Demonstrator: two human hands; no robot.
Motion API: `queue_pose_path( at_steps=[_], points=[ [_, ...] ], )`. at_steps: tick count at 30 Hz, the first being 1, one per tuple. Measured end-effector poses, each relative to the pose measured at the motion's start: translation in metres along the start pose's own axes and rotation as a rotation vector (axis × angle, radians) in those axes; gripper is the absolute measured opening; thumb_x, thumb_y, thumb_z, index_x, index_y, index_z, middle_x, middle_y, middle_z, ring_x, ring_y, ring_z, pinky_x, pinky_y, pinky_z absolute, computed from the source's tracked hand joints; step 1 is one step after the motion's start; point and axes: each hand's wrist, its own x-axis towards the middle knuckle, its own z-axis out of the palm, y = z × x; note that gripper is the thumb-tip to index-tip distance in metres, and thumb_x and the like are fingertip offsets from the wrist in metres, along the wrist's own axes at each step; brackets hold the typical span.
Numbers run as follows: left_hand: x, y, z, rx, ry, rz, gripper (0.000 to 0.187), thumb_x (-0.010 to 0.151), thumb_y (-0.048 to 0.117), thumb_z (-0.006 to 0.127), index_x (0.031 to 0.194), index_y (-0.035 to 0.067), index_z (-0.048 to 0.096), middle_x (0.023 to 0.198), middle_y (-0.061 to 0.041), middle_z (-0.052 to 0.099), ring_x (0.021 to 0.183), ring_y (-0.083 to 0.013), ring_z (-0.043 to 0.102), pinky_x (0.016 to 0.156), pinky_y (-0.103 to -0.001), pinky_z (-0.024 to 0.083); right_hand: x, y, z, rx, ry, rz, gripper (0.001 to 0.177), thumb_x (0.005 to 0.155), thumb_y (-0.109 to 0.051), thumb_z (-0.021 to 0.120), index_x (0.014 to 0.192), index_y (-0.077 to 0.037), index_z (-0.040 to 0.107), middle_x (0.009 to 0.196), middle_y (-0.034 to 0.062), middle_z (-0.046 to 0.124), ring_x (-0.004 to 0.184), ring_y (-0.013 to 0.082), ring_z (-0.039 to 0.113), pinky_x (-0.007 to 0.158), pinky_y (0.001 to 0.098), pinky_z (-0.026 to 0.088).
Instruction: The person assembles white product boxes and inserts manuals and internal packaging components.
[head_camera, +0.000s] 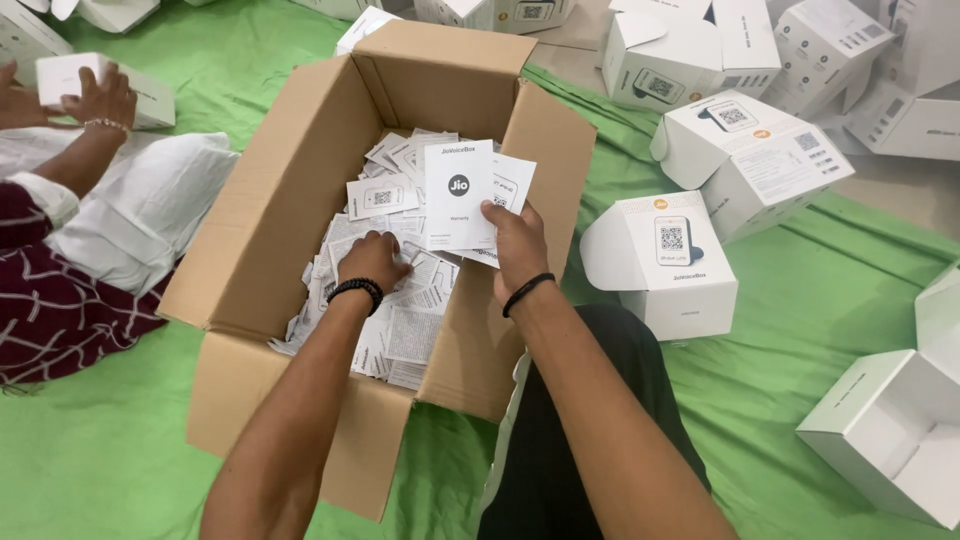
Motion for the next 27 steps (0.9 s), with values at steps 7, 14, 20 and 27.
queue_pose_path(
  at_steps=[7, 14, 20, 27],
  points=[
    [-0.006, 0.038, -0.036, -0.232, 0.118, -0.066, 0.025, 0.085, 0.028, 0.077, 0.103, 0.012, 0.073, 0.104, -0.007, 0.075, 0.097, -0.0258, 0.069, 0.086, -0.042, 0.055, -0.005, -0.026, -0.02, 0.207, -0.005, -0.146, 0.041, 0.093, -0.01, 0.061, 0.132, 0.003, 0.057, 0.124, 0.0132, 0.067, 0.111, 0.0235, 0.066, 0.095, 0.038, 0.056],
    [-0.079, 0.212, -0.111, -1.428, -0.067, 0.397, 0.005, 0.095, 0.01, 0.067, 0.096, 0.009, 0.063, 0.102, 0.003, 0.072, 0.093, -0.0093, 0.068, 0.086, -0.028, 0.059, -0.053, -0.118, -0.094, 0.239, -0.12, -0.434, 0.037, 0.095, -0.005, 0.068, 0.129, 0.003, 0.058, 0.12, 0.0122, 0.07, 0.108, 0.022, 0.069, 0.096, 0.0363, 0.058],
    [-0.125, 0.349, -0.065, -1.358, -0.308, 0.573, 0.007, 0.095, 0.01, 0.069, 0.097, 0.007, 0.063, 0.094, -0.002, 0.069, 0.088, -0.0116, 0.068, 0.081, -0.031, 0.06, -0.134, -0.168, -0.207, 0.011, 0.032, -0.456, 0.036, 0.093, -0.005, 0.071, 0.126, 0.002, 0.061, 0.118, 0.0103, 0.071, 0.105, 0.0198, 0.069, 0.095, 0.0354, 0.058],
    [-0.175, 0.457, 0.012, -1.435, -0.574, 0.445, 0.008, 0.09, 0.008, 0.069, 0.093, 0.01, 0.062, 0.091, -0.001, 0.07, 0.086, -0.0131, 0.071, 0.078, -0.031, 0.059, -0.224, -0.174, -0.34, 0.125, 0.303, -0.504, 0.034, 0.094, -0.009, 0.07, 0.127, -0.002, 0.062, 0.117, 0.0055, 0.07, 0.106, 0.0161, 0.069, 0.096, 0.0339, 0.057]
  ],
)
